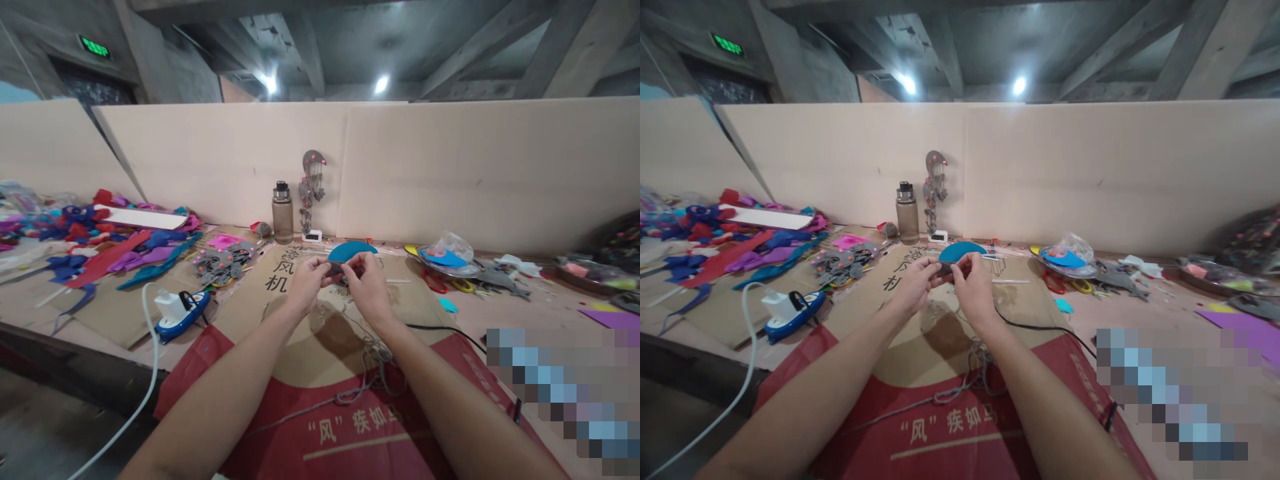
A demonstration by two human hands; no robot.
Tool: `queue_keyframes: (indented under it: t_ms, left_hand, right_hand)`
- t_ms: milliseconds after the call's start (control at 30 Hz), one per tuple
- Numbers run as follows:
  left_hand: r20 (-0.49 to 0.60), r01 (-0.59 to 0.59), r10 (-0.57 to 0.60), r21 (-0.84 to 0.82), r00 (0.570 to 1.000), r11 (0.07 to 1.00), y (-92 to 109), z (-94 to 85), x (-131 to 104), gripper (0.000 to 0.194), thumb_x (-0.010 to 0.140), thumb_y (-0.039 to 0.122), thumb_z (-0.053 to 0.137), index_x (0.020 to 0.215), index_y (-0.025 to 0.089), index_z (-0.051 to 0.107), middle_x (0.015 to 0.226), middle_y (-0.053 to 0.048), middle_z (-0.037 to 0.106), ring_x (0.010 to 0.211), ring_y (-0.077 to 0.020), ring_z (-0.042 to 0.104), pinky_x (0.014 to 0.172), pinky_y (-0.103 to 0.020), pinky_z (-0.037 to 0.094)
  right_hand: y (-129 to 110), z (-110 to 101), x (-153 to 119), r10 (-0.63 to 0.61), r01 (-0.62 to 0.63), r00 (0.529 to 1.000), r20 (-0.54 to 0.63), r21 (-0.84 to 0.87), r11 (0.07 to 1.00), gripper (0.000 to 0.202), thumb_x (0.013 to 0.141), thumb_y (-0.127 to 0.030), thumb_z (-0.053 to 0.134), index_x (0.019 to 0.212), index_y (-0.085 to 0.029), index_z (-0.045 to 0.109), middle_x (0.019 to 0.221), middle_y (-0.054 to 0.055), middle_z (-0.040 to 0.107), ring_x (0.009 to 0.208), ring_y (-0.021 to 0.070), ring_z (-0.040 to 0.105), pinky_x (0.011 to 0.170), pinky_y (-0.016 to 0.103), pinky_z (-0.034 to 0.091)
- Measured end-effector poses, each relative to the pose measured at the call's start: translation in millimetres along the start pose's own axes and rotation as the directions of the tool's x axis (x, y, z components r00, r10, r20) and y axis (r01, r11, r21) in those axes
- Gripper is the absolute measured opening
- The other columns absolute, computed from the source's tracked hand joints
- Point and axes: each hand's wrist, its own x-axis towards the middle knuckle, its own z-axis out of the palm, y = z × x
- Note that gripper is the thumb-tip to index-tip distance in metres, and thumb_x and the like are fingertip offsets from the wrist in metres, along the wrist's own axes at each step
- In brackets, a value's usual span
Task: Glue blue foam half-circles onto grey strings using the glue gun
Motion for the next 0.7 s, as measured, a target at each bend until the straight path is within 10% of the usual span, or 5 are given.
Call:
queue_keyframes:
  t_ms: [700]
  left_hand:
    - [-0.066,-0.089,0.092,0.049,0.994,0.995,11,-14.9,8,0.01,0.074,0.023,0.068,0.074,0.014,0.065,0.074,-0.002,0.069,0.069,-0.0138,0.067,0.073,-0.03,0.057]
  right_hand:
    - [1,0,-3,-0.014,0.017,0.99,0.144,-0.02,1.0,0.019,0.083,-0.032,0.052,0.085,-0.018,0.065,0.083,0.005,0.066,0.075,0.0164,0.056,0.072,0.031,0.042]
